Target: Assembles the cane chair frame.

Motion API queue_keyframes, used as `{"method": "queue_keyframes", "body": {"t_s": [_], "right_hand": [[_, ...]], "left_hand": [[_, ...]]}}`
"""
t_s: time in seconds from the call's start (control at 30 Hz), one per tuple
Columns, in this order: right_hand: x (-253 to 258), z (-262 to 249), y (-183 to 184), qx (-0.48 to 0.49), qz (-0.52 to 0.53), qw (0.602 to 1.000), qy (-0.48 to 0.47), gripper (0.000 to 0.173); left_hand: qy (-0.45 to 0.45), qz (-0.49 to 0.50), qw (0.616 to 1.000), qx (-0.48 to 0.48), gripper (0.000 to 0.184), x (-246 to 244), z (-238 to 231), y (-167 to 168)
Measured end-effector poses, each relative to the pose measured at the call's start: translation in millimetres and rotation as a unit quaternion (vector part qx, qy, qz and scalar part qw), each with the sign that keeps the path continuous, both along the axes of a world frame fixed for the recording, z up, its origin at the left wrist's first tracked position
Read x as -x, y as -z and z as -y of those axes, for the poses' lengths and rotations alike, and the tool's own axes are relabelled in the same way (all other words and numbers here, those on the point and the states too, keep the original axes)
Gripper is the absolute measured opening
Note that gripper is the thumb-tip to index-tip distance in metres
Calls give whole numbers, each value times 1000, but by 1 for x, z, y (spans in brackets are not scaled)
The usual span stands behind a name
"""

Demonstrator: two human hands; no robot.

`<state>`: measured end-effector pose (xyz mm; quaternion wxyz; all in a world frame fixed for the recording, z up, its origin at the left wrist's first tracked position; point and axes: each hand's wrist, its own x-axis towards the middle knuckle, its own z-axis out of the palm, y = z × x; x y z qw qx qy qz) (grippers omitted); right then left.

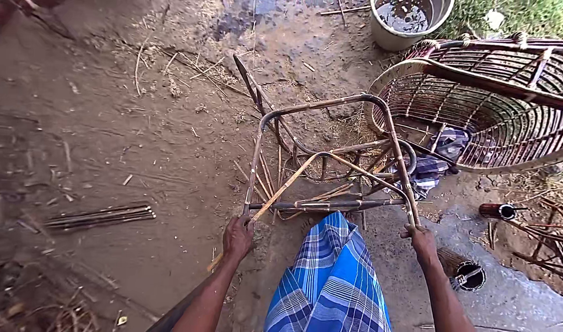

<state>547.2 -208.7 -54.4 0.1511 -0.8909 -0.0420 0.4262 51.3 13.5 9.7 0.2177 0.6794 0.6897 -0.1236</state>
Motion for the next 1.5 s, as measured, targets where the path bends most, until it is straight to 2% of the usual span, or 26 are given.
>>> {"method": "queue_keyframes", "body": {"t_s": [0.27, 0.57, 0.9, 0.97, 1.13, 1.33, 1.5], "right_hand": [[0, -3, -4, 6, -3, 1000, -3, 38], [-1, -1, -6, -32, -9, 999, 21, 36], [6, 0, -3, -22, 11, 998, 50, 35], [6, 3, -1, -13, 21, 999, 40, 37], [4, 2, -1, -1, 16, 1000, 15, 39], [-7, 20, -7, -70, -25, 996, -48, 43], [-2, 21, -17, -83, -64, 993, -60, 41]], "left_hand": [[22, 41, 999, 9, 20, 11, -7, 5], [55, 108, 992, -24, 17, 23, 2, 7], [104, 99, 990, -6, 20, 7, -12, 15], [126, 105, 986, 13, 22, 10, -13, 14], [142, 89, 983, 69, 43, 13, -12, 15], [157, 172, 972, 43, 45, 6, -20, 21], [147, 170, 974, 40, 41, 7, -25, 27]]}}
